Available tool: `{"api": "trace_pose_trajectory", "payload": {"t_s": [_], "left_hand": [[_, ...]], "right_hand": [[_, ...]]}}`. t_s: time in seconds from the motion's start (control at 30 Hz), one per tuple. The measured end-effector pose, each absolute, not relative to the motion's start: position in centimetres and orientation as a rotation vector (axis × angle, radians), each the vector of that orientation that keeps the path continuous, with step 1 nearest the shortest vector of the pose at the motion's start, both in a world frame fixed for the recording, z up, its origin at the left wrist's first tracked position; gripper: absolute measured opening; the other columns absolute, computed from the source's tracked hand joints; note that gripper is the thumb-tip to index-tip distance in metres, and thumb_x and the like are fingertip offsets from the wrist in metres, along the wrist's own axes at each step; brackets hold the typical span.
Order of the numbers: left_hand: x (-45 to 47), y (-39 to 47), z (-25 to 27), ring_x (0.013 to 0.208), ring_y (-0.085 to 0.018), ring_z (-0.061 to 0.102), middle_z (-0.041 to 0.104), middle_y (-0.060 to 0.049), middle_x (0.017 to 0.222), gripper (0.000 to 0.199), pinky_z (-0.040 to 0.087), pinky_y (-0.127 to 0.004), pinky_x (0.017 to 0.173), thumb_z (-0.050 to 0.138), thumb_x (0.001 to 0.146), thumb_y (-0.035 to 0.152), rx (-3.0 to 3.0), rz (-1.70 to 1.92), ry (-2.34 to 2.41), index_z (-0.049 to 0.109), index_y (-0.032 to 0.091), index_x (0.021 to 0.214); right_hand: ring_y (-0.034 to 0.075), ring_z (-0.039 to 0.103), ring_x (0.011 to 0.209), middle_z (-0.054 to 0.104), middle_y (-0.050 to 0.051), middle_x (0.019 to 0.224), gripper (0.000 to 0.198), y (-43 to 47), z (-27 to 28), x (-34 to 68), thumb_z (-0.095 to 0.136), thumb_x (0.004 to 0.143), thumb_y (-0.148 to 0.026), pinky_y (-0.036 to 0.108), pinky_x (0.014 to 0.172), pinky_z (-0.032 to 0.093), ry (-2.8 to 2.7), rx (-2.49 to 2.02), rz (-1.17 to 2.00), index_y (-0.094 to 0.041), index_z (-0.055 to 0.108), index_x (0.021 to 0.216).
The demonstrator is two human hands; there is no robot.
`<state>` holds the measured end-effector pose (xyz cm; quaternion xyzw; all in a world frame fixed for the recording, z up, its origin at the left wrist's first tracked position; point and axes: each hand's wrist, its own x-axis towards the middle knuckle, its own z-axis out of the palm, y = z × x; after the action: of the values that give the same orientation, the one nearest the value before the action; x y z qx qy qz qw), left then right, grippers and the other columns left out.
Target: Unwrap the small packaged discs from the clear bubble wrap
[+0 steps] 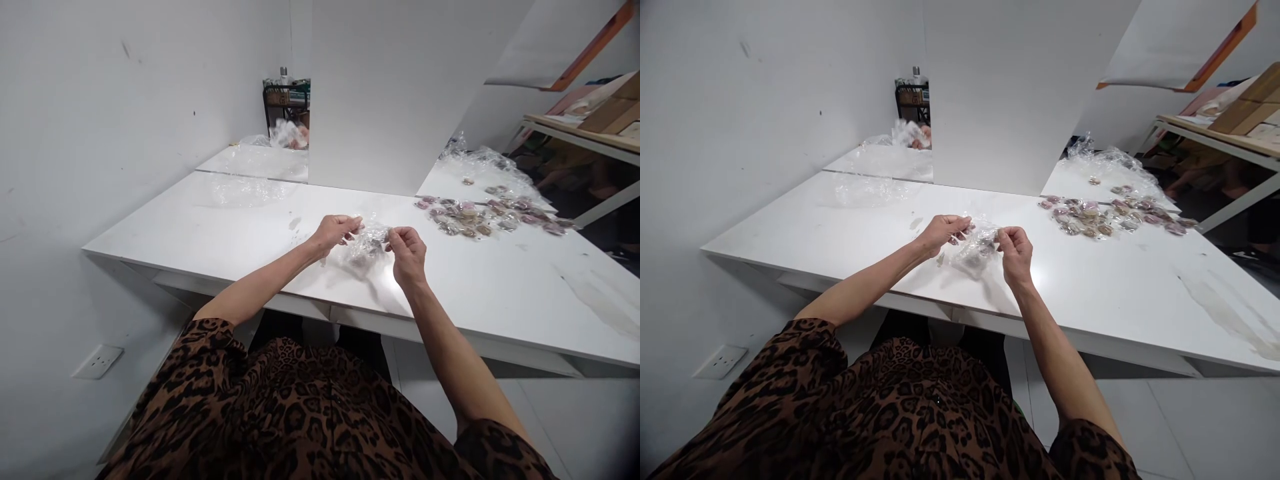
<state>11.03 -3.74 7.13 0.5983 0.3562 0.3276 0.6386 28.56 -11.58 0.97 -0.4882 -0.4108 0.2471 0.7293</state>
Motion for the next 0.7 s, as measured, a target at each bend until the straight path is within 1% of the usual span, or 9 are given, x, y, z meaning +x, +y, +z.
{"api": "trace_pose_trajectory", "payload": {"t_s": [0.07, 0.17, 0.23, 0.3, 0.4, 0.47, 0.53, 0.63, 0.7], "left_hand": [[10.9, -3.2, 7.6, 0.058, -0.006, 0.051, 0.067, -0.003, 0.076, 0.029, 0.035, -0.022, 0.057, 0.069, 0.094, 0.037, 1.333, 0.826, 0.799, 0.071, 0.014, 0.077], [10.6, -2.5, 8.4, 0.052, -0.004, 0.05, 0.059, 0.001, 0.067, 0.032, 0.032, -0.02, 0.052, 0.066, 0.097, 0.037, 1.246, 0.875, 0.787, 0.065, 0.014, 0.075], [10.5, -2.3, 8.7, 0.049, -0.004, 0.049, 0.057, 0.003, 0.065, 0.036, 0.031, -0.019, 0.049, 0.065, 0.098, 0.042, 1.169, 0.931, 0.795, 0.059, 0.015, 0.075], [10.6, -2.1, 8.8, 0.047, -0.003, 0.047, 0.054, 0.004, 0.063, 0.039, 0.031, -0.018, 0.048, 0.064, 0.098, 0.047, 1.067, 1.019, 0.776, 0.055, 0.017, 0.076], [11.2, -1.5, 8.9, 0.046, -0.003, 0.045, 0.051, 0.006, 0.06, 0.04, 0.032, -0.016, 0.047, 0.064, 0.097, 0.052, 0.92, 1.12, 0.685, 0.052, 0.018, 0.078], [11.6, -0.9, 9.0, 0.044, -0.002, 0.044, 0.05, 0.007, 0.059, 0.04, 0.031, -0.015, 0.045, 0.063, 0.098, 0.052, 0.85, 1.141, 0.627, 0.051, 0.018, 0.08], [12.1, -0.2, 9.1, 0.042, -0.002, 0.041, 0.048, 0.008, 0.058, 0.039, 0.029, -0.015, 0.043, 0.06, 0.1, 0.051, 0.796, 1.146, 0.605, 0.05, 0.019, 0.08], [12.7, 0.6, 9.2, 0.039, -0.002, 0.039, 0.047, 0.008, 0.057, 0.038, 0.027, -0.016, 0.041, 0.056, 0.102, 0.05, 0.739, 1.144, 0.594, 0.049, 0.019, 0.08], [12.9, 0.8, 9.2, 0.039, -0.002, 0.038, 0.046, 0.008, 0.057, 0.038, 0.027, -0.016, 0.041, 0.055, 0.103, 0.05, 0.72, 1.143, 0.579, 0.049, 0.02, 0.081]], "right_hand": [[0.011, 0.058, 0.067, 0.063, -0.001, 0.072, 0.042, -11.5, 1.0, 29.2, 0.086, 0.067, -0.053, 0.023, 0.057, 0.044, -0.801, -1.066, 0.668, -0.021, 0.06, 0.077], [0.011, 0.063, 0.066, 0.068, 0.0, 0.077, 0.042, -11.5, 1.2, 30.1, 0.089, 0.063, -0.046, 0.02, 0.053, 0.045, -0.665, -1.086, 0.758, -0.021, 0.058, 0.077], [0.011, 0.065, 0.067, 0.07, 0.0, 0.08, 0.037, -11.4, 1.5, 30.4, 0.087, 0.068, -0.041, 0.019, 0.052, 0.047, -0.636, -1.067, 0.736, -0.02, 0.058, 0.077], [0.01, 0.065, 0.065, 0.068, 0.0, 0.078, 0.029, -11.3, 2.0, 30.5, 0.082, 0.074, -0.036, 0.018, 0.051, 0.047, -0.593, -1.034, 0.736, -0.019, 0.058, 0.077], [0.01, 0.065, 0.063, 0.067, 0.0, 0.078, 0.015, -11.1, 2.7, 30.5, 0.072, 0.079, -0.027, 0.02, 0.051, 0.049, -0.431, -1.049, 0.781, -0.019, 0.06, 0.082], [0.011, 0.065, 0.064, 0.068, 0.0, 0.082, 0.011, -10.9, 2.6, 30.5, 0.067, 0.081, -0.023, 0.022, 0.053, 0.051, -0.318, -1.064, 0.786, -0.02, 0.059, 0.087], [0.012, 0.065, 0.066, 0.068, 0.0, 0.084, 0.011, -10.7, 1.9, 30.6, 0.064, 0.082, -0.023, 0.024, 0.057, 0.054, -0.221, -1.056, 0.813, -0.022, 0.055, 0.089], [0.012, 0.063, 0.07, 0.063, -0.001, 0.084, 0.015, -10.6, 0.4, 30.7, 0.062, 0.086, -0.03, 0.028, 0.064, 0.058, -0.134, -1.064, 0.886, -0.023, 0.049, 0.088], [0.013, 0.063, 0.077, 0.061, 0.001, 0.092, 0.018, -10.9, -0.4, 30.8, 0.06, 0.088, -0.038, 0.031, 0.069, 0.058, -0.186, -1.13, 0.78, -0.024, 0.048, 0.092]]}}
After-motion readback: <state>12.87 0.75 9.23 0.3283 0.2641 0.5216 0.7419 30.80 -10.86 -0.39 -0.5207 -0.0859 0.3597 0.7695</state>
